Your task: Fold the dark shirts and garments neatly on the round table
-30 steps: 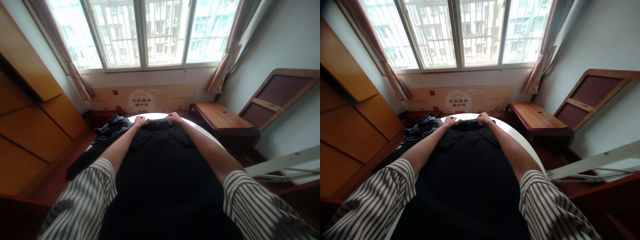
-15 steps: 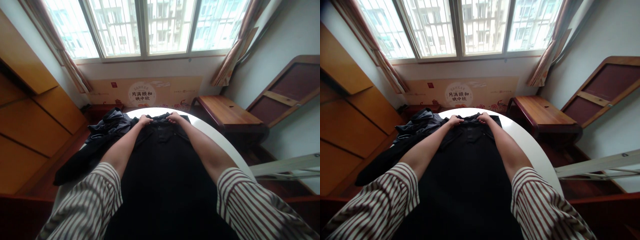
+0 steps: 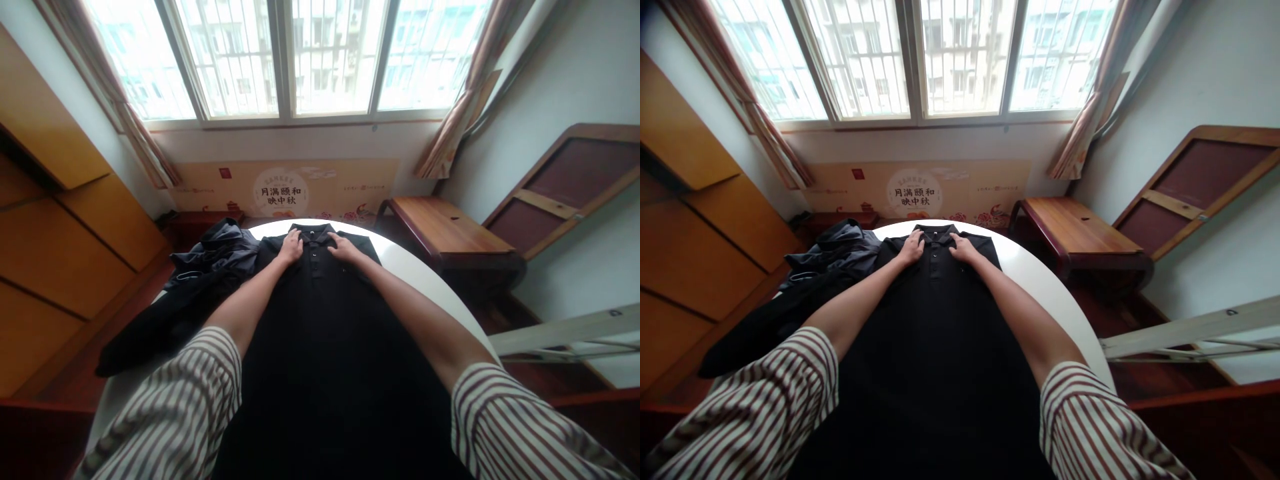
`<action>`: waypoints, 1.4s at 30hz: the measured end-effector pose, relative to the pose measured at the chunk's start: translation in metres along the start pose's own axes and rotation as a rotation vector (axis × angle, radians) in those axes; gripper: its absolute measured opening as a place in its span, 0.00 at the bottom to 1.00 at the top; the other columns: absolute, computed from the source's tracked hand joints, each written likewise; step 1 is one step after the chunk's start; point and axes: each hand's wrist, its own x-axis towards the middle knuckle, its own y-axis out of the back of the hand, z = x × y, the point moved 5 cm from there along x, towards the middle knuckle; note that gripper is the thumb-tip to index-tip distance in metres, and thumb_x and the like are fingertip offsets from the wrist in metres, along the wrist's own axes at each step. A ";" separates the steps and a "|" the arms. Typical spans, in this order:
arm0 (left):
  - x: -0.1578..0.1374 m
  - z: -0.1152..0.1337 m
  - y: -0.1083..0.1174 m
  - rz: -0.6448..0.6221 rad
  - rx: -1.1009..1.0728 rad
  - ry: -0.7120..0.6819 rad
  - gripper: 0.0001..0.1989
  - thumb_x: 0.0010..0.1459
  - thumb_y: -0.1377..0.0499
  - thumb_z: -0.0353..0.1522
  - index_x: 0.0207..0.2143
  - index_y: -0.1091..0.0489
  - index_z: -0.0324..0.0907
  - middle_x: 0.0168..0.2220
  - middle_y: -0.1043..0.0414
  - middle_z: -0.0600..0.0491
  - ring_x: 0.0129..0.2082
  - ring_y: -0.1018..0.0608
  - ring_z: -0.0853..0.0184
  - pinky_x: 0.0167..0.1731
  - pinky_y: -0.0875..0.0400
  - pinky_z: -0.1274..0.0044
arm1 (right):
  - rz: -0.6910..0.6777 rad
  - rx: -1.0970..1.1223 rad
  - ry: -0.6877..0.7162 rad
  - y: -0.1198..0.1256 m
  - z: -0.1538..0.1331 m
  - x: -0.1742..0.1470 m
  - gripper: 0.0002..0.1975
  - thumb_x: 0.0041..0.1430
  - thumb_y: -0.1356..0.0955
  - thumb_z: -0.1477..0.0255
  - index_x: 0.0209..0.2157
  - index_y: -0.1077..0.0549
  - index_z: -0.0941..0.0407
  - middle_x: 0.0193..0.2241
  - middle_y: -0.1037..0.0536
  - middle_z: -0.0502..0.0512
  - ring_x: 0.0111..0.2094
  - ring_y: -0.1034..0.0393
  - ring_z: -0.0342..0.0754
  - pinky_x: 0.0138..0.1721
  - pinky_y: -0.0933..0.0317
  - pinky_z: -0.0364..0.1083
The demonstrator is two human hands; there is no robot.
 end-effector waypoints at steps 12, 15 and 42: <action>-0.184 0.078 0.041 -0.363 0.342 -0.305 0.26 0.70 0.52 0.39 0.66 0.41 0.40 0.70 0.49 0.42 0.70 0.48 0.50 0.64 0.50 0.51 | -0.243 -0.288 0.402 -0.011 -0.071 -0.234 0.31 0.69 0.41 0.56 0.68 0.42 0.53 0.69 0.45 0.62 0.69 0.53 0.64 0.65 0.55 0.67; -0.257 0.064 0.061 -0.484 0.343 -0.309 0.31 0.69 0.53 0.45 0.69 0.48 0.44 0.72 0.55 0.45 0.71 0.52 0.52 0.65 0.51 0.51 | -0.280 -0.288 0.369 -0.008 -0.064 -0.298 0.31 0.70 0.43 0.54 0.69 0.46 0.49 0.71 0.51 0.58 0.71 0.60 0.62 0.66 0.58 0.67; -0.493 0.030 0.198 -0.212 -0.494 0.625 0.43 0.52 0.37 0.50 0.64 0.50 0.45 0.43 0.21 0.45 0.36 0.17 0.54 0.37 0.20 0.64 | -0.008 -0.392 0.296 0.027 -0.043 -0.497 0.33 0.63 0.36 0.50 0.67 0.41 0.42 0.64 0.35 0.55 0.62 0.38 0.65 0.56 0.38 0.64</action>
